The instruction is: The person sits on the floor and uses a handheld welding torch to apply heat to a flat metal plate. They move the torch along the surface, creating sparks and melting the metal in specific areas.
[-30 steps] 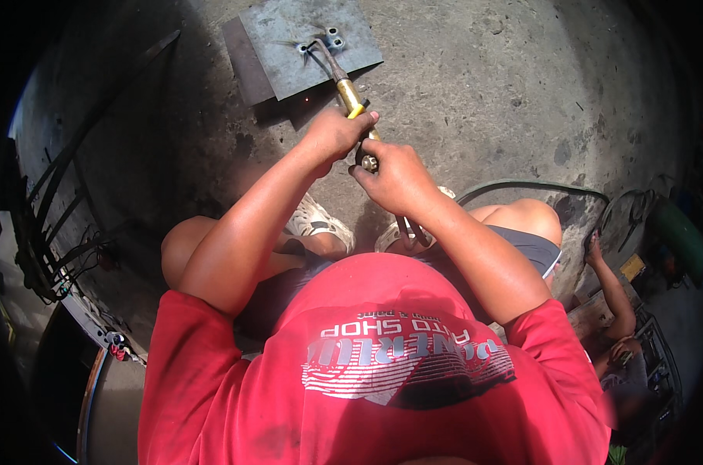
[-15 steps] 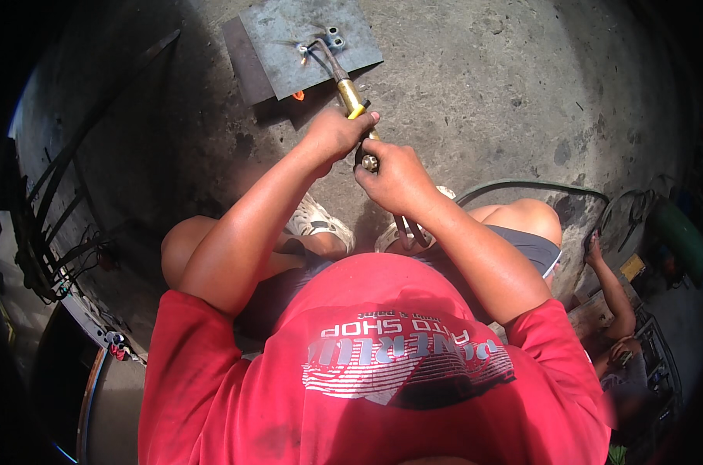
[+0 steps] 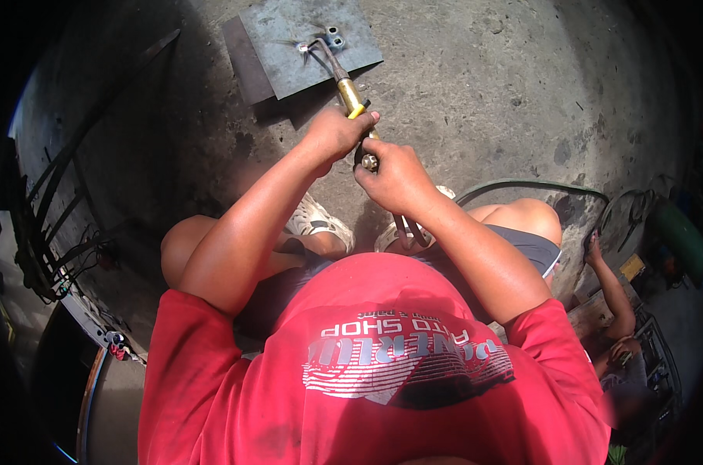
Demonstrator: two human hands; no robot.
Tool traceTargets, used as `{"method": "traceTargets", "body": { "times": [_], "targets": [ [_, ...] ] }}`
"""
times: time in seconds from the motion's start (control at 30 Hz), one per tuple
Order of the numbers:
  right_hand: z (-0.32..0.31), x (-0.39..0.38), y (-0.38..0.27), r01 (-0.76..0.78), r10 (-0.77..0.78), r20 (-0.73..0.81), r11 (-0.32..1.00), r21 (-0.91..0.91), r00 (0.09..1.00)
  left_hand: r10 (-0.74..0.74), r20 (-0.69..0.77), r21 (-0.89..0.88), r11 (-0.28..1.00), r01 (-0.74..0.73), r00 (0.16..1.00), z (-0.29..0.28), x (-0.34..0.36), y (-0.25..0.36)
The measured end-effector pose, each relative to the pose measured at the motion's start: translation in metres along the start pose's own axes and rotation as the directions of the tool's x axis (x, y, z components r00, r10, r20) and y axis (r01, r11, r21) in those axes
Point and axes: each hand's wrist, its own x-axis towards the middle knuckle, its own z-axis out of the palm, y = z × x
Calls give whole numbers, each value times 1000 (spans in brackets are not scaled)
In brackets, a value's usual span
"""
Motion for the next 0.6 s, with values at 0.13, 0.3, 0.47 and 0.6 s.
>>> {"method": "traceTargets", "body": {
  "times": [0.13,0.3,0.47,0.6],
  "targets": [
    [4,0,4,31,-31,-33,1000,4,999,4,-1,-12,1000,-4,1000,0,0,0],
    [3,-1,3,43,-42,-36,999,16,998,3,-30,15,1000,-2,1000,2,4,-5],
    [3,-2,2,51,-51,-46,999,17,998,34,-26,-3,999,-34,999,1,3,-5],
    [0,0,-1,18,-18,4,1000,13,1000,18,-31,-8,1000,-19,999,0,4,-8]
  ]
}}
